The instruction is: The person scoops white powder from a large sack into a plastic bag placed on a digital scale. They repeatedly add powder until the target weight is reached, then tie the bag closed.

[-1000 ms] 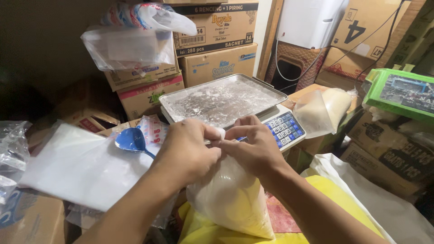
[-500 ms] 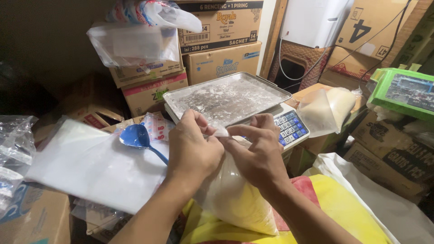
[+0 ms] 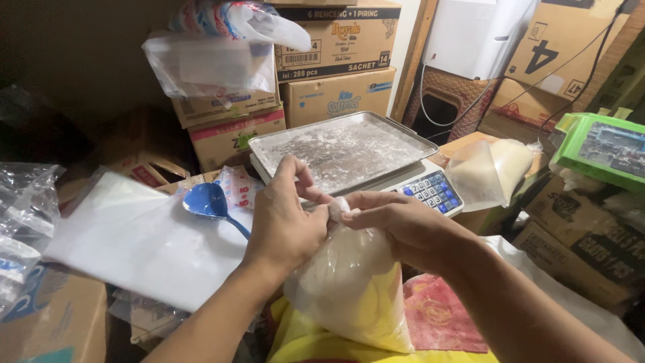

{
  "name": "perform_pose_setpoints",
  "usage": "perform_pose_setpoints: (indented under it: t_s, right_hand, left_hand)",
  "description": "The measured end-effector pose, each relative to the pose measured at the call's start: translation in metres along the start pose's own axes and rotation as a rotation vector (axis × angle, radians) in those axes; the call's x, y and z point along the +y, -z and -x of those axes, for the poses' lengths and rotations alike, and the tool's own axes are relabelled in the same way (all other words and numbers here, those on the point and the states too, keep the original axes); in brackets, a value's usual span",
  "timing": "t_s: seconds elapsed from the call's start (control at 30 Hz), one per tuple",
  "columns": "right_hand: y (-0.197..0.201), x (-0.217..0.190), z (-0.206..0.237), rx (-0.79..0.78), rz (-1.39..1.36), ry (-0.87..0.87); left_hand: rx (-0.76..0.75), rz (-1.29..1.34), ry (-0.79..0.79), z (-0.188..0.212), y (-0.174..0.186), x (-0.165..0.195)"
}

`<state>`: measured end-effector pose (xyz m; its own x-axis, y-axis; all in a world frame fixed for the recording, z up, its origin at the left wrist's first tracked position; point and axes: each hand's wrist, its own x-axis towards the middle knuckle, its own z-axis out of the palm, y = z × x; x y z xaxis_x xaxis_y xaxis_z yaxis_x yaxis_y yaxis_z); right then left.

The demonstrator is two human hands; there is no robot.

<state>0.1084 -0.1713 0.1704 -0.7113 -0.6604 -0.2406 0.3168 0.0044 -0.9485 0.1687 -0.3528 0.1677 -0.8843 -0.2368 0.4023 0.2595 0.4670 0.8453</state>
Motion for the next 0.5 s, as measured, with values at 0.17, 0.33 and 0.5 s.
perform_pose_setpoints:
  t_s: [0.17, 0.33, 0.5]
  right_hand:
    - [0.007, -0.010, 0.016, -0.183, 0.069, -0.061]
    - [-0.019, 0.009, 0.009, 0.126, 0.012, 0.044]
    - [-0.010, 0.010, 0.005, 0.210, -0.084, 0.043]
  left_hand:
    - [-0.095, 0.071, 0.053, 0.010, 0.009, 0.000]
    - [0.012, -0.036, 0.017, 0.023, 0.010, -0.003]
    - [0.037, -0.080, 0.015, 0.035, -0.002, 0.002]
